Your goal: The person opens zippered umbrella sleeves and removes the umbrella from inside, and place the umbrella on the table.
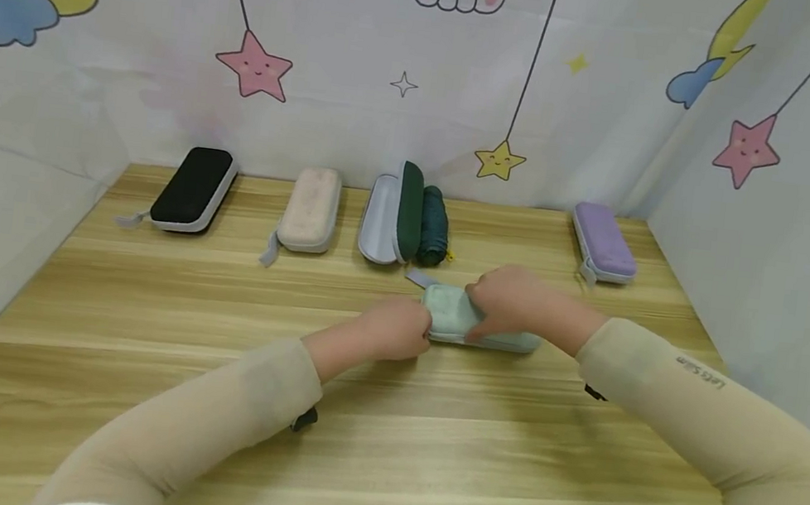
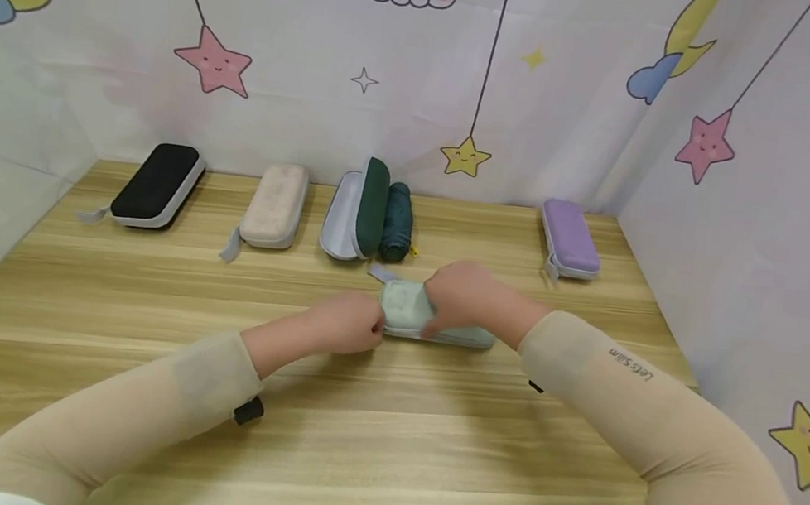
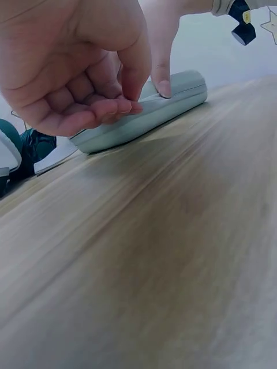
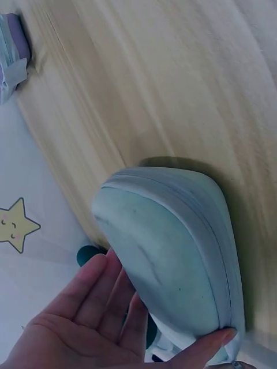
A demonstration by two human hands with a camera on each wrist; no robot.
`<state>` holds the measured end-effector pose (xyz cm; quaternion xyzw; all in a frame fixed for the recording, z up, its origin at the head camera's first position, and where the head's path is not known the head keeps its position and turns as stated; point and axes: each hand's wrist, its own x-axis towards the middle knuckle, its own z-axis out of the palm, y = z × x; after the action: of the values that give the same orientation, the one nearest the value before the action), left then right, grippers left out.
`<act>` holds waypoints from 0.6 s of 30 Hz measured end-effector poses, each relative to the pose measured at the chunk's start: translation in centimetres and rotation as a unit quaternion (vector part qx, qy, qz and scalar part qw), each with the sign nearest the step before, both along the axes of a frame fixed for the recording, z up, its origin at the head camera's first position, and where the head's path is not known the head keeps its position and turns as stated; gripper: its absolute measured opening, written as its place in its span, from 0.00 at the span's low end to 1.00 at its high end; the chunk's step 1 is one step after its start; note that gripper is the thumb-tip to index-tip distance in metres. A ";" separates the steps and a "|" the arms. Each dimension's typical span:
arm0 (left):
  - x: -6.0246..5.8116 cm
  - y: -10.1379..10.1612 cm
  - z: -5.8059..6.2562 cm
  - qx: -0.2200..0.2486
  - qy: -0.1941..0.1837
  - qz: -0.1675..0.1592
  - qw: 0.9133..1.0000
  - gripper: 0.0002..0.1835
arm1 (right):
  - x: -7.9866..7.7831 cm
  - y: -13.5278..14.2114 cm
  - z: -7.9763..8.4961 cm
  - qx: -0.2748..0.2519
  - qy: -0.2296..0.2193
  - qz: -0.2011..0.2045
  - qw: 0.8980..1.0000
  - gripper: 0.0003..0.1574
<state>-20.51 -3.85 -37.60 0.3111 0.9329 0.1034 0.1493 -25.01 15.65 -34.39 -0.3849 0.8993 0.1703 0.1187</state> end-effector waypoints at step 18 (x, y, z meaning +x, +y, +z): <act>-0.2 -0.4 -0.5 -0.012 -0.039 0.026 0.999 0.19 | -0.4 1.9 1.5 -0.038 -0.188 -0.060 0.979 0.67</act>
<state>-20.70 -4.27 -38.11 0.2803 0.9355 0.1077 0.1864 -25.45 17.51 -32.90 -0.3594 0.8882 0.0527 0.2813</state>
